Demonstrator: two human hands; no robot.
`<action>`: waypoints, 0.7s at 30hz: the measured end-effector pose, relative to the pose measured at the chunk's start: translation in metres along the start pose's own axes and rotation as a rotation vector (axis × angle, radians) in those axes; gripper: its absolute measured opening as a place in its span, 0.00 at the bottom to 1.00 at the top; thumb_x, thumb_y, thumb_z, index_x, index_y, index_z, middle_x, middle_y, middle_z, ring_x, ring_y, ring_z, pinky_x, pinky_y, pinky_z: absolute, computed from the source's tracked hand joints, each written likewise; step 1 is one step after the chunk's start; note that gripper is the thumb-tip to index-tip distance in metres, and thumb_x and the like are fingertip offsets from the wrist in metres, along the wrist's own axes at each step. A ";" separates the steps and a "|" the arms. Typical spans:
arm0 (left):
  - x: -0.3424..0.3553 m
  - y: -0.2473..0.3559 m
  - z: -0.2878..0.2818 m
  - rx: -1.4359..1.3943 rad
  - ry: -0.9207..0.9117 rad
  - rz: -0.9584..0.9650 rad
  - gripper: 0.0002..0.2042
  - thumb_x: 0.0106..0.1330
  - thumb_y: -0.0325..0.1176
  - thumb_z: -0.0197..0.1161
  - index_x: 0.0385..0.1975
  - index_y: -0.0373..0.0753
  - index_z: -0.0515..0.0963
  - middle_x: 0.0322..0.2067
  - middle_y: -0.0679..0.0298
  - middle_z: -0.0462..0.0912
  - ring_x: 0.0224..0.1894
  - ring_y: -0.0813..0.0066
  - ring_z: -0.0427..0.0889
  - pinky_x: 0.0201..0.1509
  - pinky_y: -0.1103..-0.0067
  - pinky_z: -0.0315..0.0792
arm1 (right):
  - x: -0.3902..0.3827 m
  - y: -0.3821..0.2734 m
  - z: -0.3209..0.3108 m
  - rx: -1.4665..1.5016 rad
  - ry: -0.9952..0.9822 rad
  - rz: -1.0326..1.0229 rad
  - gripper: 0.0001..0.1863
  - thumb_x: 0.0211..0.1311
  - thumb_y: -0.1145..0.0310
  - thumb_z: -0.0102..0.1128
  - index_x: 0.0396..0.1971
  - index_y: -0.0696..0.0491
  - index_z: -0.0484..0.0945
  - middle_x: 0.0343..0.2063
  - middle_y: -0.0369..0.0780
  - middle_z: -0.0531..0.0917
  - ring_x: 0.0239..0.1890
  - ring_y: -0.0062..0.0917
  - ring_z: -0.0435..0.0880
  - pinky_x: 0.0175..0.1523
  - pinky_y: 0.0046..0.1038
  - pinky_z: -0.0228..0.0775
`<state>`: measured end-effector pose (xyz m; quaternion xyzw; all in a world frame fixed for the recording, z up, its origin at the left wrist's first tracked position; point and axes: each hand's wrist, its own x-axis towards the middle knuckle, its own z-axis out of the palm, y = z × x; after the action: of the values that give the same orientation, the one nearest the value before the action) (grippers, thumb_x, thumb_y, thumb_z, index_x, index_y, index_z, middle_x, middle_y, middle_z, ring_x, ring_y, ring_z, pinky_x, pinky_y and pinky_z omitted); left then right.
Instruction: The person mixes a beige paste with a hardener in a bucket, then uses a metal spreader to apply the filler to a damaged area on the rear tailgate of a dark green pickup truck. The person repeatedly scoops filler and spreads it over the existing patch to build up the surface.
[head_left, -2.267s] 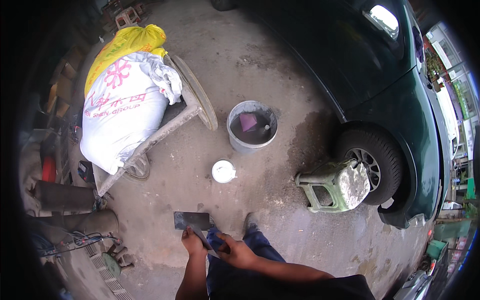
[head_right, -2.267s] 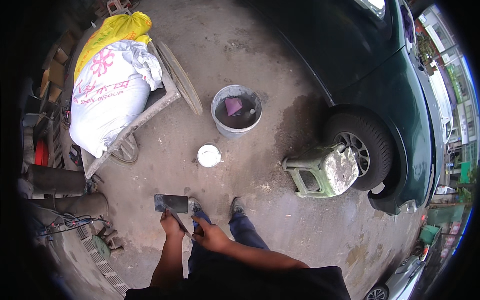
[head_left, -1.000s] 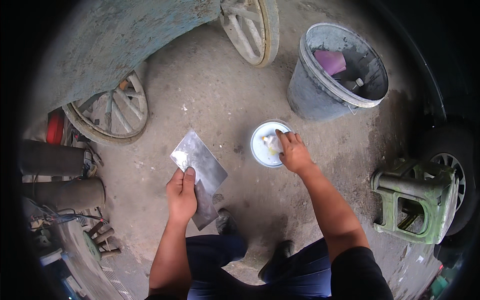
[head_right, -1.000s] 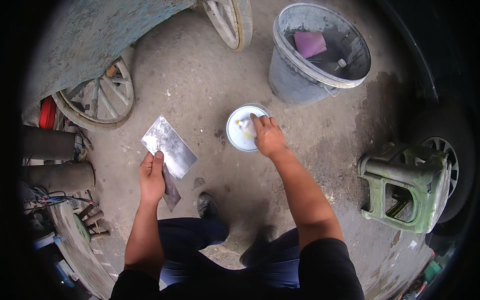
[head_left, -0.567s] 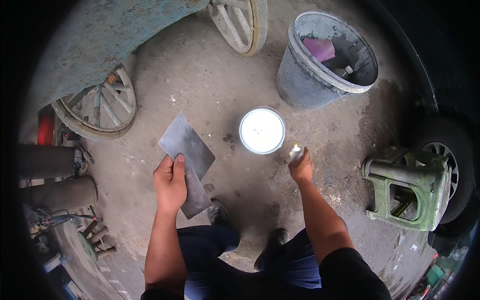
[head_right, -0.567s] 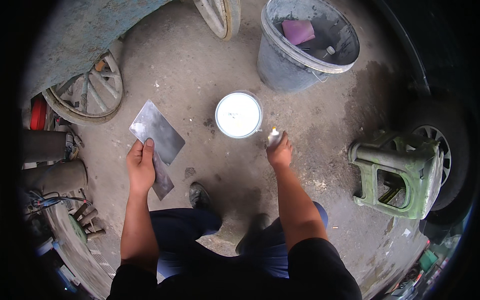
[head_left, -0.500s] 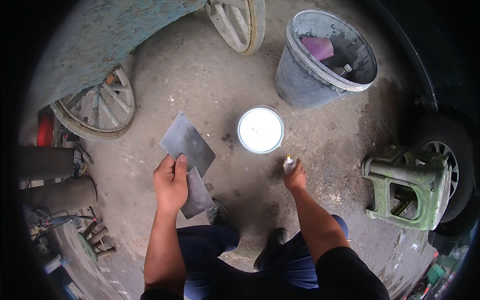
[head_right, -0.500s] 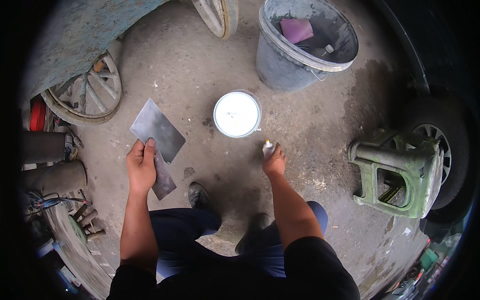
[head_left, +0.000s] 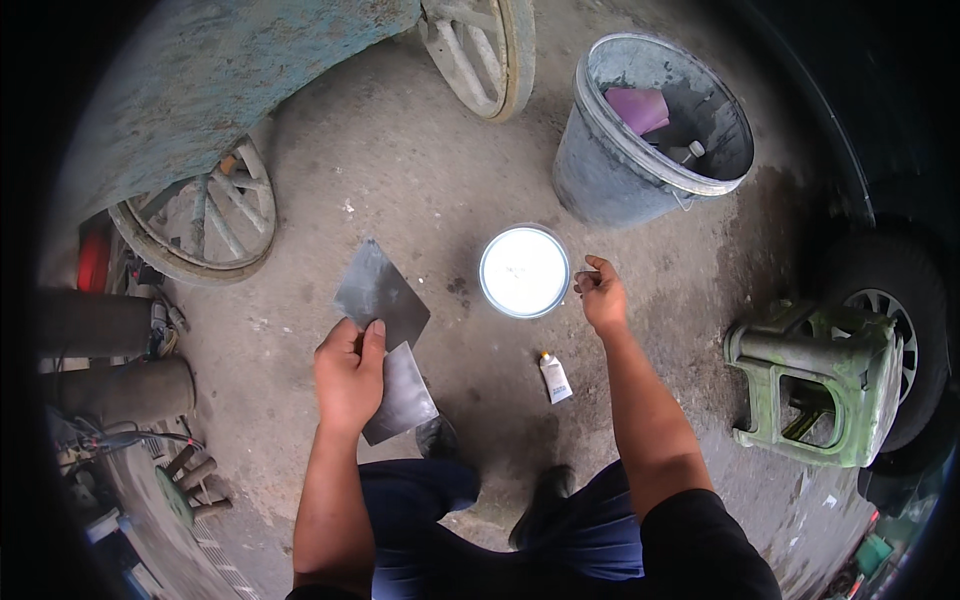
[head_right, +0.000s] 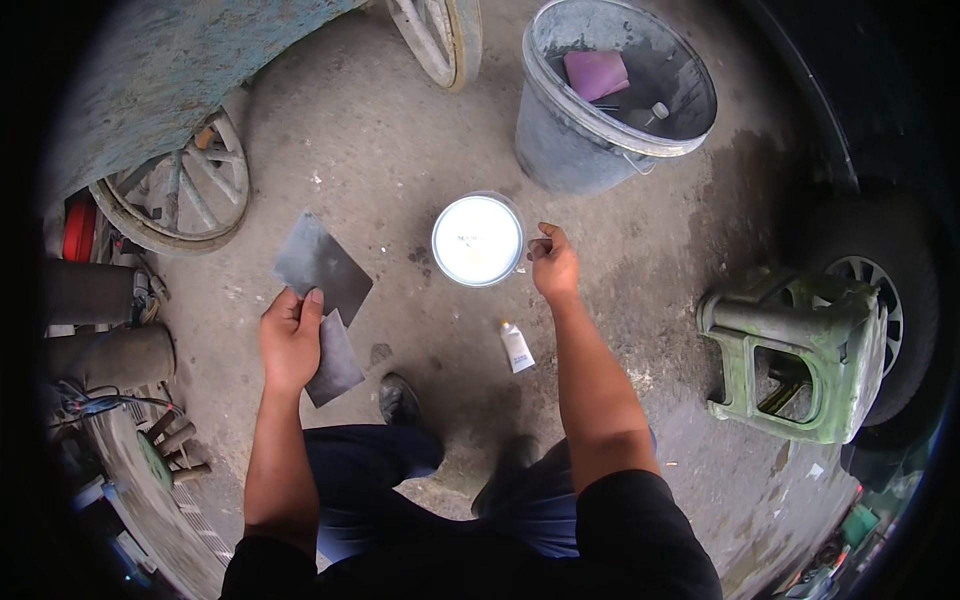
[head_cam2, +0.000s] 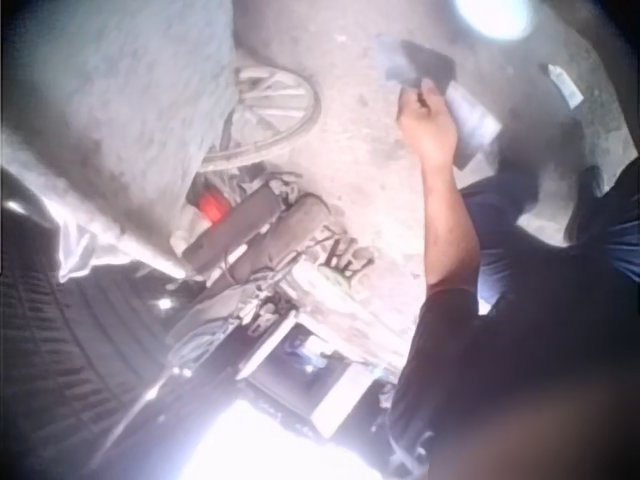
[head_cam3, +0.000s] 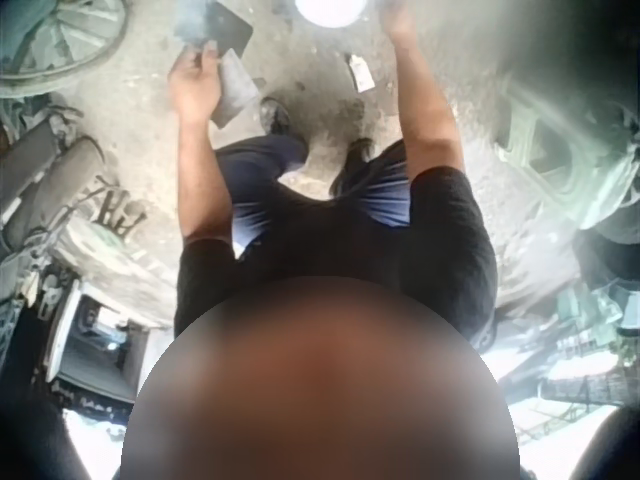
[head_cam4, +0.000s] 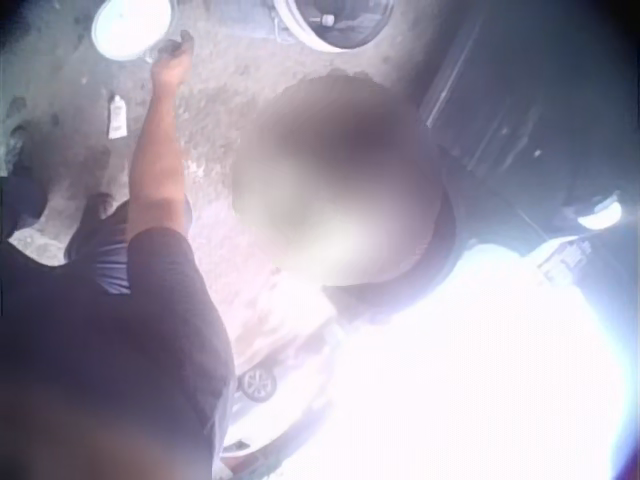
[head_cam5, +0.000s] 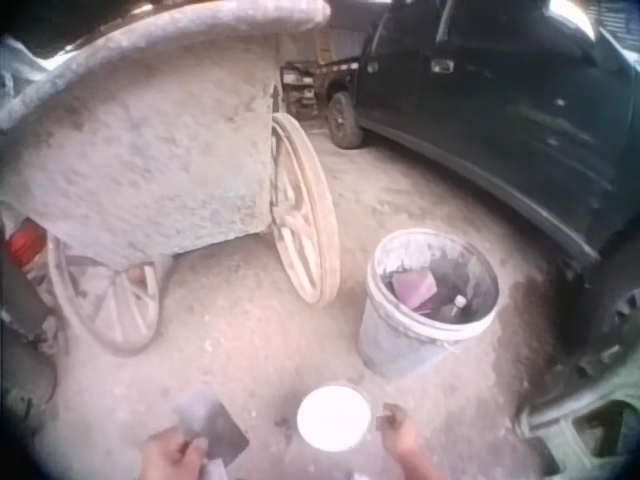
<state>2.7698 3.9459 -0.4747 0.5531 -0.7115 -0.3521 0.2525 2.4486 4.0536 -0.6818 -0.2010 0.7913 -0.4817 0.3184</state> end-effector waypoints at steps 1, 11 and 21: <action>0.000 -0.001 -0.002 0.013 -0.002 -0.004 0.14 0.66 0.31 0.61 0.20 0.31 0.69 0.15 0.58 0.73 0.18 0.76 0.66 0.24 0.75 0.65 | 0.004 -0.004 0.000 -0.089 -0.013 -0.046 0.22 0.53 0.75 0.59 0.51 0.56 0.75 0.31 0.44 0.85 0.35 0.34 0.85 0.43 0.32 0.75; -0.005 -0.005 -0.020 -0.005 0.081 -0.026 0.14 0.65 0.31 0.62 0.20 0.31 0.69 0.14 0.57 0.71 0.17 0.76 0.64 0.23 0.76 0.64 | 0.030 -0.015 0.011 -0.471 -0.116 0.007 0.29 0.43 0.70 0.62 0.51 0.58 0.75 0.41 0.53 0.83 0.46 0.43 0.83 0.51 0.36 0.74; -0.013 -0.022 -0.048 -0.040 0.187 -0.034 0.14 0.67 0.31 0.61 0.20 0.32 0.69 0.14 0.61 0.70 0.19 0.81 0.63 0.23 0.77 0.62 | 0.011 -0.061 0.010 -0.541 -0.122 -0.123 0.37 0.43 0.72 0.62 0.59 0.59 0.65 0.42 0.55 0.81 0.46 0.48 0.81 0.50 0.39 0.74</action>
<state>2.8227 3.9443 -0.4616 0.5904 -0.6682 -0.3173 0.3230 2.4479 4.0124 -0.6338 -0.3549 0.8568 -0.2584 0.2703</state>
